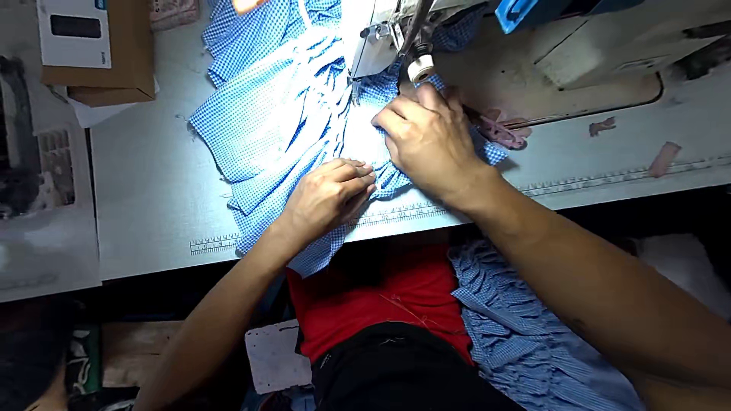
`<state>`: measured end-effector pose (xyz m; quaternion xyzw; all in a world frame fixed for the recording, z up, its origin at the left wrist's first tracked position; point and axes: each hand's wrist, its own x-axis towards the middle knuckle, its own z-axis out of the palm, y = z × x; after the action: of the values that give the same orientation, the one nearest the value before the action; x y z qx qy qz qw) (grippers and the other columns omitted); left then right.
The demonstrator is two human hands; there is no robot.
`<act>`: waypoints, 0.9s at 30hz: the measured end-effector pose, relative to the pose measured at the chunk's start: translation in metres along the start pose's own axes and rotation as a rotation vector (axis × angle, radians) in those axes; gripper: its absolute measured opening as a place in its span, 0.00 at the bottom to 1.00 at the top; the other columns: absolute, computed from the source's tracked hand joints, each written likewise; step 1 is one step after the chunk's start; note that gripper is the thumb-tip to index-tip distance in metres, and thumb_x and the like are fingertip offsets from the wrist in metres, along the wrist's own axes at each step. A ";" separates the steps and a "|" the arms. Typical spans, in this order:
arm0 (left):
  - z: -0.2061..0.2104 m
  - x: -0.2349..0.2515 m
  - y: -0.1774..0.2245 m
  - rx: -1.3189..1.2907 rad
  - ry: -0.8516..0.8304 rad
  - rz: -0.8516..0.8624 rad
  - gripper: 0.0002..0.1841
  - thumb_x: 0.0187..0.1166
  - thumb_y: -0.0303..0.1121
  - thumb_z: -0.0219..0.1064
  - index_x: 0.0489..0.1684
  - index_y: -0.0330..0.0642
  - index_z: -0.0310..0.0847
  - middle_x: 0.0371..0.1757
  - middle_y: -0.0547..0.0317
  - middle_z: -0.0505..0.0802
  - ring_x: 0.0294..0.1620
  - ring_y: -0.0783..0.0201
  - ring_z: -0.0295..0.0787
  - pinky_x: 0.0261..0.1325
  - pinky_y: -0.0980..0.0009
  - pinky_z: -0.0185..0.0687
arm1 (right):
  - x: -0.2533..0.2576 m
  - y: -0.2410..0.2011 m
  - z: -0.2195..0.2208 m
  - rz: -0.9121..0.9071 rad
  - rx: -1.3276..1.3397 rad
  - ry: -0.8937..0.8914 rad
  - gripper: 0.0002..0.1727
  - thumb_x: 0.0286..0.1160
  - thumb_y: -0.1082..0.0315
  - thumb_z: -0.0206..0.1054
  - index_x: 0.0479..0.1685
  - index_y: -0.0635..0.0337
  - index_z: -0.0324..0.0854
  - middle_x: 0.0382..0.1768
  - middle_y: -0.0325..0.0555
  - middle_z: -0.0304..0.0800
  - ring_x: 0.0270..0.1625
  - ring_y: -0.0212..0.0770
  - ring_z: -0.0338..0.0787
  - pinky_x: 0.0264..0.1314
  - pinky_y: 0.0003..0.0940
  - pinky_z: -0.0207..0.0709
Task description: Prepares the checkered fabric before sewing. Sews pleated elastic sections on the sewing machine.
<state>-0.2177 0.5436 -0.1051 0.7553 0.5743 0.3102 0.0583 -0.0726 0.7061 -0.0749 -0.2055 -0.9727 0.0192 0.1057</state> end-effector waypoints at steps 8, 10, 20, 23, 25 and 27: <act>-0.008 0.016 -0.029 -0.010 0.002 0.069 0.18 0.85 0.45 0.67 0.50 0.41 0.95 0.60 0.52 0.96 0.73 0.53 0.87 0.82 0.59 0.74 | 0.028 0.013 0.009 0.060 -0.056 0.023 0.15 0.84 0.72 0.54 0.58 0.57 0.86 0.56 0.60 0.90 0.63 0.68 0.85 0.60 0.64 0.71; -0.011 0.020 -0.028 0.021 -0.004 0.033 0.21 0.83 0.51 0.67 0.50 0.41 0.95 0.60 0.52 0.96 0.72 0.54 0.88 0.81 0.58 0.75 | 0.028 0.010 0.008 0.077 -0.058 0.063 0.16 0.84 0.71 0.54 0.58 0.57 0.86 0.55 0.62 0.90 0.63 0.67 0.85 0.61 0.64 0.71; 0.004 0.003 0.009 -0.020 0.084 -0.068 0.05 0.75 0.29 0.72 0.36 0.40 0.94 0.46 0.55 0.97 0.57 0.57 0.93 0.66 0.62 0.86 | -0.007 -0.002 0.008 0.112 0.163 0.046 0.18 0.85 0.63 0.56 0.61 0.53 0.90 0.56 0.49 0.91 0.59 0.55 0.87 0.61 0.48 0.79; 0.005 0.005 0.006 -0.026 0.088 -0.082 0.06 0.75 0.30 0.71 0.36 0.40 0.94 0.45 0.55 0.96 0.53 0.59 0.92 0.56 0.65 0.87 | -0.004 -0.004 0.007 0.098 0.140 0.036 0.17 0.84 0.66 0.56 0.61 0.56 0.89 0.56 0.52 0.90 0.58 0.57 0.87 0.59 0.48 0.79; 0.005 0.012 -0.003 -0.024 0.095 -0.090 0.07 0.76 0.32 0.71 0.36 0.41 0.94 0.45 0.55 0.96 0.52 0.58 0.92 0.55 0.65 0.86 | 0.001 -0.002 0.008 0.097 0.134 0.037 0.18 0.85 0.67 0.56 0.61 0.57 0.89 0.57 0.53 0.90 0.60 0.58 0.86 0.61 0.49 0.79; 0.004 0.021 -0.014 -0.014 0.102 -0.088 0.07 0.76 0.33 0.71 0.36 0.40 0.94 0.46 0.54 0.96 0.52 0.57 0.92 0.56 0.64 0.86 | 0.009 0.003 0.011 0.085 0.127 0.041 0.18 0.85 0.68 0.55 0.61 0.59 0.89 0.57 0.56 0.90 0.62 0.60 0.86 0.64 0.51 0.79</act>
<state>-0.2242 0.5679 -0.1062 0.7121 0.6071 0.3493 0.0480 -0.0825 0.7122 -0.0845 -0.2398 -0.9576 0.0810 0.1373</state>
